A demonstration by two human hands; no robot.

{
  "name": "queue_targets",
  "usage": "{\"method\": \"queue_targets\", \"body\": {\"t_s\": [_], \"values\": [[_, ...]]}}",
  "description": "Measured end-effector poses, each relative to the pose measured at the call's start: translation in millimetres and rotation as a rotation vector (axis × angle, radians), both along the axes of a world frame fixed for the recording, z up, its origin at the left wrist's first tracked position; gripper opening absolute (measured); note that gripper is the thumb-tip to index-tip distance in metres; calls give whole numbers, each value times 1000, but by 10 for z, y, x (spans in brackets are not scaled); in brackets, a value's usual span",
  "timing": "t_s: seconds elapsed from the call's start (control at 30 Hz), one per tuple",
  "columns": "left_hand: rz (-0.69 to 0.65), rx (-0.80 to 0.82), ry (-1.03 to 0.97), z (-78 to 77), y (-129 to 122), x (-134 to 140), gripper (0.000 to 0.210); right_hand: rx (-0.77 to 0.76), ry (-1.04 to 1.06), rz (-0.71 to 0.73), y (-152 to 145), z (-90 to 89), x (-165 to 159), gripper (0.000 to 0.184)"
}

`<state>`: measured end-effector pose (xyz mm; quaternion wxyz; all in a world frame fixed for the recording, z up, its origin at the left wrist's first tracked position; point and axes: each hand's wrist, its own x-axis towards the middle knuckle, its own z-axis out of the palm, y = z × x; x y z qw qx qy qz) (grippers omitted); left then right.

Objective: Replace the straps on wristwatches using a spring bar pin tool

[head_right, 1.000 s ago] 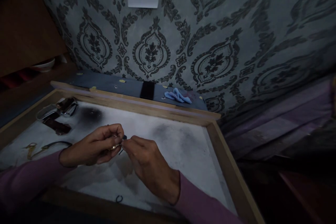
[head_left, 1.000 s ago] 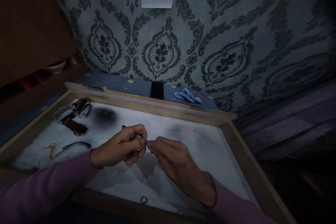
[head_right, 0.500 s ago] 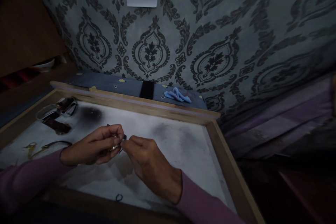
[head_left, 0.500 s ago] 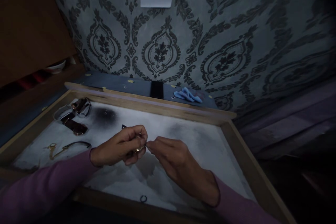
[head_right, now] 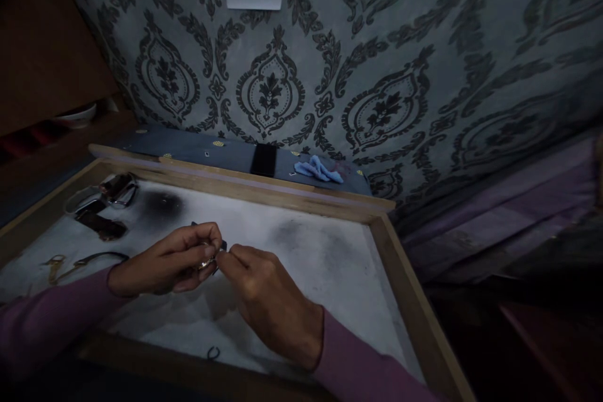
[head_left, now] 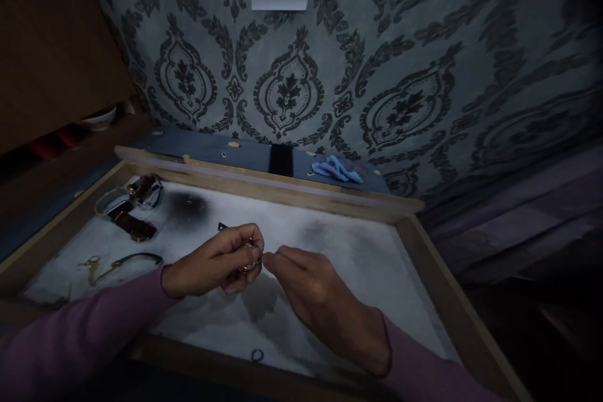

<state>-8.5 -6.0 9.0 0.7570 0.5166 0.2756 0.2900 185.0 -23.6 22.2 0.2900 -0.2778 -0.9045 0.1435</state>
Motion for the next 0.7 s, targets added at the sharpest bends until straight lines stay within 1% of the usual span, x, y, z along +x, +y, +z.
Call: {"method": "queue_targets", "body": {"t_s": [0.17,0.3,0.53,0.7], "values": [[14,7,7,-39,0,-4,16,-2,-3,-16,3,-31,-8,29],[50,6,56,-60,0,8,15,-78,40,-38,15,-78,-18,29],[119,13,63,26,-9,33,13,-195,228,-58,46,-116,-32,20],[117,7,71,74,-29,35,16,-178,254,-46,39,-78,-44,21]]}}
